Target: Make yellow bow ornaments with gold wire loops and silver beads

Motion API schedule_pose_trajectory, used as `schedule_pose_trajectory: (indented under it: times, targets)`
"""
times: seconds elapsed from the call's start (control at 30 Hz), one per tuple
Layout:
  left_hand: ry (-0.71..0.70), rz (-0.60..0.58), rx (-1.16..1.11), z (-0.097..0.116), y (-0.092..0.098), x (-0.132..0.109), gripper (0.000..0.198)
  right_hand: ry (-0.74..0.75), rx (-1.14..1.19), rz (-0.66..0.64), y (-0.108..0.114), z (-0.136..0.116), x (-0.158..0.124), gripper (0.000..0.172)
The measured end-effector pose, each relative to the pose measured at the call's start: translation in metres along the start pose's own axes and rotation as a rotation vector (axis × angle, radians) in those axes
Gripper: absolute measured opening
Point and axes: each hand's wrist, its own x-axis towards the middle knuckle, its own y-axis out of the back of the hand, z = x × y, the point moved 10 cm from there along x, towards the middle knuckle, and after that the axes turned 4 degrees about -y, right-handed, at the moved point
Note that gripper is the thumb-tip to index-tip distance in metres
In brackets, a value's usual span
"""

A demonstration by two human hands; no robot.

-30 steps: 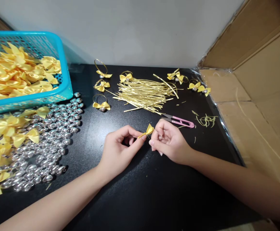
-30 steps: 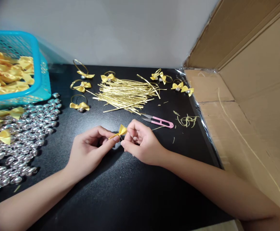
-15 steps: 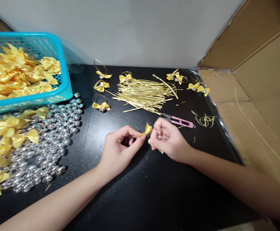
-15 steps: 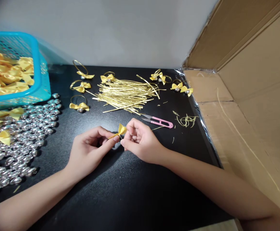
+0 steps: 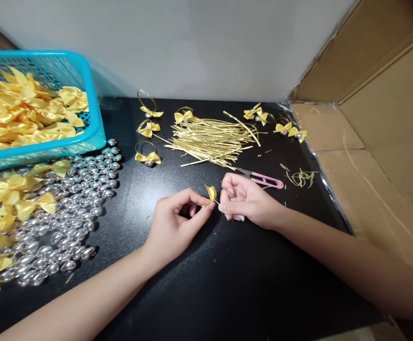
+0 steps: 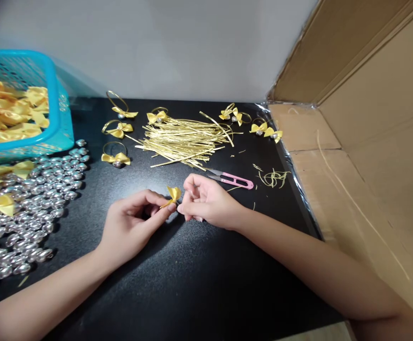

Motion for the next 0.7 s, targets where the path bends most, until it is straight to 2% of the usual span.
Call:
schedule_pose_trajectory:
  times: [0.23,0.43,0.7]
  targets:
    - [0.000,0.043,-0.029,-0.002,0.003,-0.001,0.006,0.019,-0.021,-0.044,-0.002,0.001,0.000,0.039]
    - [0.000,0.028,-0.017,0.000,0.002,0.000,0.016,0.042,-0.033,-0.029,0.000,0.000,-0.001,0.040]
    - [0.003,-0.101,0.043,0.000,-0.007,0.002,0.029,0.086,-0.037,-0.024,-0.001,-0.003,-0.002,0.039]
